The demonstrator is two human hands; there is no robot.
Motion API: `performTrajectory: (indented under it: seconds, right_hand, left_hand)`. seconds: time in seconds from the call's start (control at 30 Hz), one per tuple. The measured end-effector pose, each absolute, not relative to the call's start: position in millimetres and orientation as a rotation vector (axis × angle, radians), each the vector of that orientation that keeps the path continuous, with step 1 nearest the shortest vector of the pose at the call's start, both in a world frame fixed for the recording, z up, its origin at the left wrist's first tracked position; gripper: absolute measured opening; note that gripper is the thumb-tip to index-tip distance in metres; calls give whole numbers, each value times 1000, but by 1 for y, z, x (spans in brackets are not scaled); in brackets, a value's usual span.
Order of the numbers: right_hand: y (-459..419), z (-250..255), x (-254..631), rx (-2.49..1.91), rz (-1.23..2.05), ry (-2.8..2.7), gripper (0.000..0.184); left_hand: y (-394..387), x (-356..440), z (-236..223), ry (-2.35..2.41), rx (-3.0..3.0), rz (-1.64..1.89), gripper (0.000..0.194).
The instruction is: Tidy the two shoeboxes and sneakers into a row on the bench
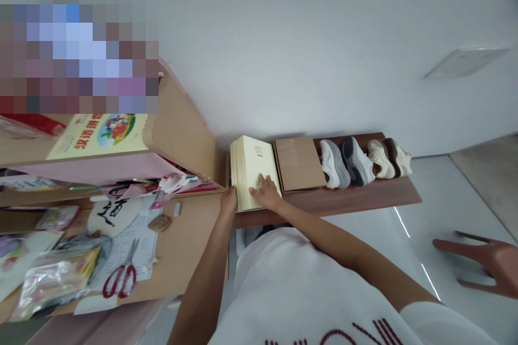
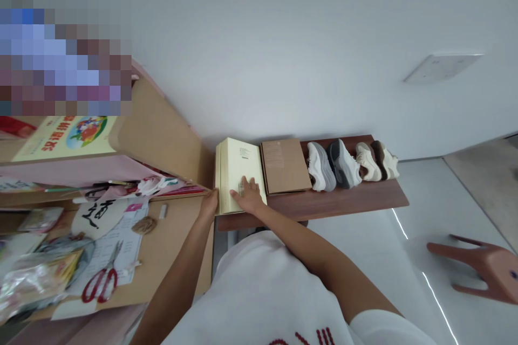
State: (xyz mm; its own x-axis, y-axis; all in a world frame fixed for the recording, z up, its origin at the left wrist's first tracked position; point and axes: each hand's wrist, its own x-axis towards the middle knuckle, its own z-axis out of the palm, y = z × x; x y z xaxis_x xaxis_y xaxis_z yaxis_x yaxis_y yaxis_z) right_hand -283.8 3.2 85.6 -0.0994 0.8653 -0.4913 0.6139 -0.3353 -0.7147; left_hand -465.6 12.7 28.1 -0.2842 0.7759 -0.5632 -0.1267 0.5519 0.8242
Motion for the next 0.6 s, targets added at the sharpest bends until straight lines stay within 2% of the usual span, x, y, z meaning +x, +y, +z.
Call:
performTrajectory:
  seconds: [0.1,0.2,0.47,0.6]
  right_hand:
    - [1,94,-286,-1876,1463,-1624,108]
    - [0,94,-284,-1826,1472,-1619,112]
    - [8,73,-271,-1675,1456,-1521,99]
    - [11,67,-265,-1594,1431,-1476,89]
  left_hand:
    - [8,-457,36,1733,624,965,22]
    - [5,-451,41,1720,620,1029,24]
    - [7,-436,49,1639,686,1045,25]
    - [5,-427,49,1465,663,1105,35]
